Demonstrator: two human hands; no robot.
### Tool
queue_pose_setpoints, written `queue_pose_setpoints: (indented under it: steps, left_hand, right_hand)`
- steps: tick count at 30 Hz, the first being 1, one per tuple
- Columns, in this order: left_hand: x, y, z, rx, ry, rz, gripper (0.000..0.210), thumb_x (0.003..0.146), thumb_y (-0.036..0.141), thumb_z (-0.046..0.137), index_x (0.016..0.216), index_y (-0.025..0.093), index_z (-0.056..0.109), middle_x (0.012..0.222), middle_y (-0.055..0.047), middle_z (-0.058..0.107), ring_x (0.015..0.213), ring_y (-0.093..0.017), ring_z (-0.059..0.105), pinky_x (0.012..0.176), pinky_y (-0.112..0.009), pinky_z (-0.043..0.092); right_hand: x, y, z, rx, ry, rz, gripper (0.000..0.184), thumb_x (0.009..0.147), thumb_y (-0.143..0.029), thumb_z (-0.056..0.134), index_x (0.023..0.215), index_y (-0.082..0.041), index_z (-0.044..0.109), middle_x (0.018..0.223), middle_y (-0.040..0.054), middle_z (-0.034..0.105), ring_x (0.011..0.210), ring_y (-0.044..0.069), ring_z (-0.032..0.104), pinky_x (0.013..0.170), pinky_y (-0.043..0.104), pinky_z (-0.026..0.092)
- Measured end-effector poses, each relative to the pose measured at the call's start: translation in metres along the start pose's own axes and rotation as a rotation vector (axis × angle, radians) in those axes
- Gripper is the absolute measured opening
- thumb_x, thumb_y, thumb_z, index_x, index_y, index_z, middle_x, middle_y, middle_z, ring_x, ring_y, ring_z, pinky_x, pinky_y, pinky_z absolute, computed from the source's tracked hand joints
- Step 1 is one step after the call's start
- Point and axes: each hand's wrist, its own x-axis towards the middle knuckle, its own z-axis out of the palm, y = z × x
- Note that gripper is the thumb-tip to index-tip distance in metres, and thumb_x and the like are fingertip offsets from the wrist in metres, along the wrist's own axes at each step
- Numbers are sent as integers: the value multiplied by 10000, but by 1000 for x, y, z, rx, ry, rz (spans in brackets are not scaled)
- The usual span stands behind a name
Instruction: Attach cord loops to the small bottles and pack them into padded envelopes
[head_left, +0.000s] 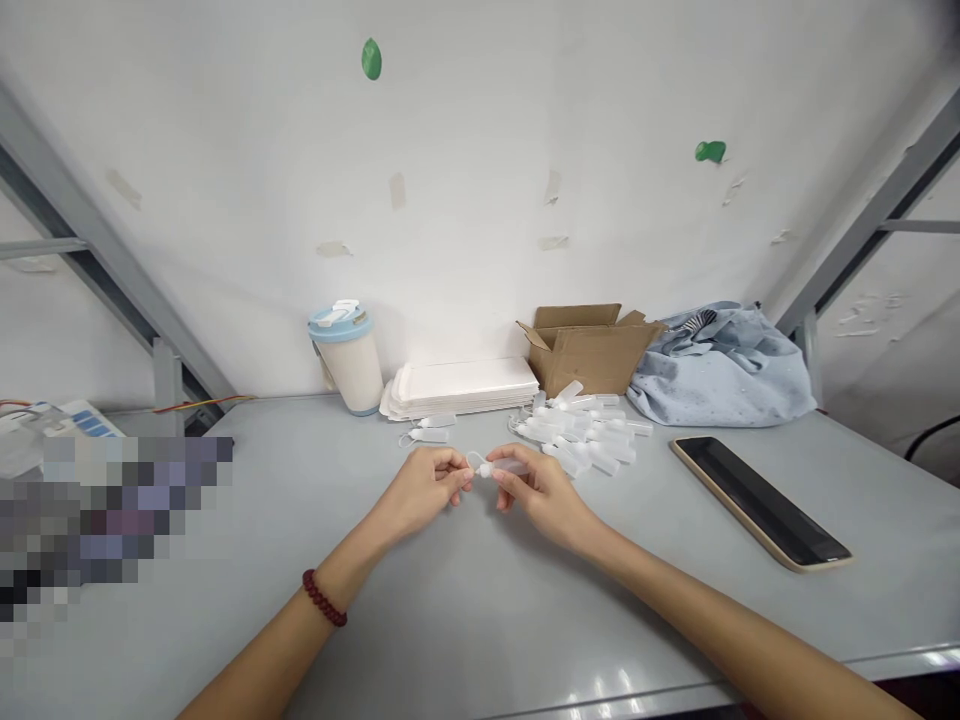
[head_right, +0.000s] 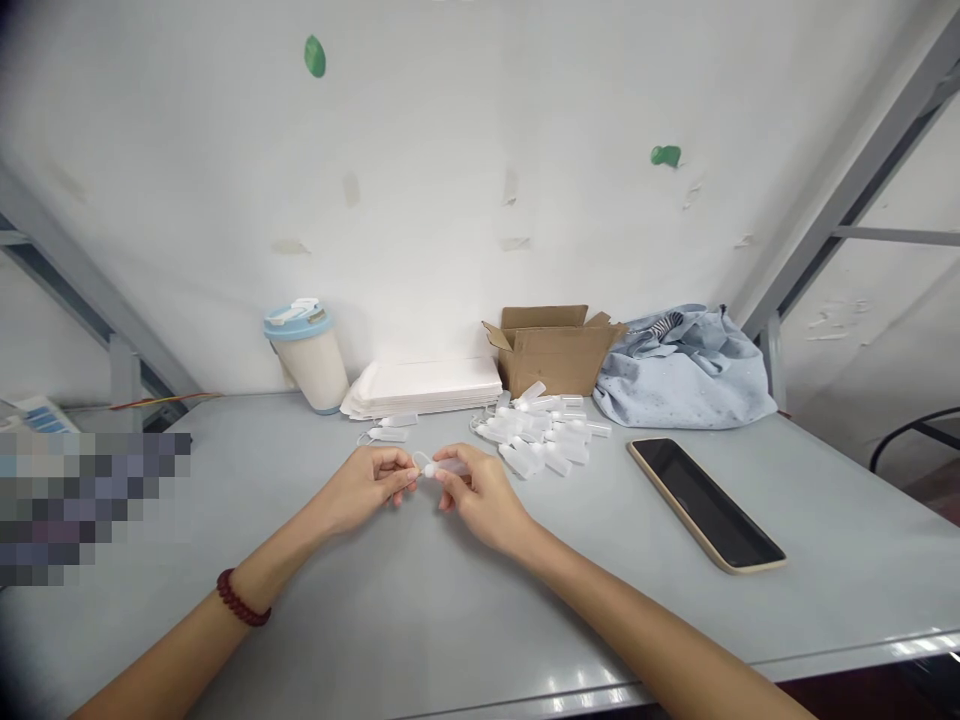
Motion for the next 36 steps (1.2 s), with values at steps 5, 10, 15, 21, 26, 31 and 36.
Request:
queue_pose_setpoints:
  steps: [5, 10, 15, 21, 26, 31, 36]
  left_hand:
    - [2, 0, -37, 265, 80, 38, 221, 722, 369, 505, 636, 174, 563, 633, 4, 553, 632, -158, 518, 624, -273, 393]
    - [4, -19, -73, 407, 119, -48, 240, 664, 401, 511, 609, 174, 567, 607, 8, 547, 626, -168, 497, 606, -267, 375]
    - [13, -36, -69, 477, 192, -95, 247, 664, 390, 489, 591, 172, 577, 574, -3, 560, 596, -180, 510, 573, -267, 366]
    - [14, -40, -60, 588, 300, -114, 238, 723, 378, 477, 648, 190, 602, 677, -36, 636, 690, -218, 574, 599, -269, 371]
    - [11, -38, -55, 652, 378, -146, 279, 705, 334, 547, 938, 188, 594, 828, -70, 657, 784, -243, 608, 607, -265, 378]
    - [7, -24, -42, 697, 370, -83, 340, 723, 301, 552, 1047, 205, 519, 897, -53, 623, 798, -228, 598, 606, -267, 382]
    - [12, -22, -24, 737, 268, 38, 175, 815, 261, 439, 916, 202, 570, 804, -44, 615, 754, -218, 582, 610, -282, 367]
  right_hand:
    - [5, 7, -4, -307, 62, -187, 211, 862, -240, 451, 1061, -193, 503, 1045, 73, 595, 597, 113, 567, 565, 279, 466]
    - [17, 16, -23, -721, 231, -353, 212, 871, -141, 411, 1059, -166, 505, 1077, 112, 565, 859, 198, 579, 661, 312, 469]
    - [28, 23, -41, -1170, 207, -196, 235, 842, -70, 443, 1045, -126, 549, 1099, 149, 562, 997, 268, 510, 772, 358, 428]
    - [28, 24, -43, -1253, 169, -105, 218, 833, -75, 472, 1011, -128, 587, 1047, 152, 589, 988, 294, 507, 766, 368, 391]
    - [27, 20, -41, -1281, 144, -66, 238, 868, -107, 425, 1051, -139, 573, 1067, 154, 591, 998, 285, 497, 765, 361, 367]
    - [28, 21, -39, -1289, 136, -50, 255, 864, -95, 413, 1068, -125, 563, 1062, 160, 597, 992, 289, 492, 762, 359, 350]
    - [28, 26, -35, -1264, 117, -70, 241, 852, -57, 406, 1003, -106, 587, 942, 155, 637, 927, 289, 515, 719, 353, 353]
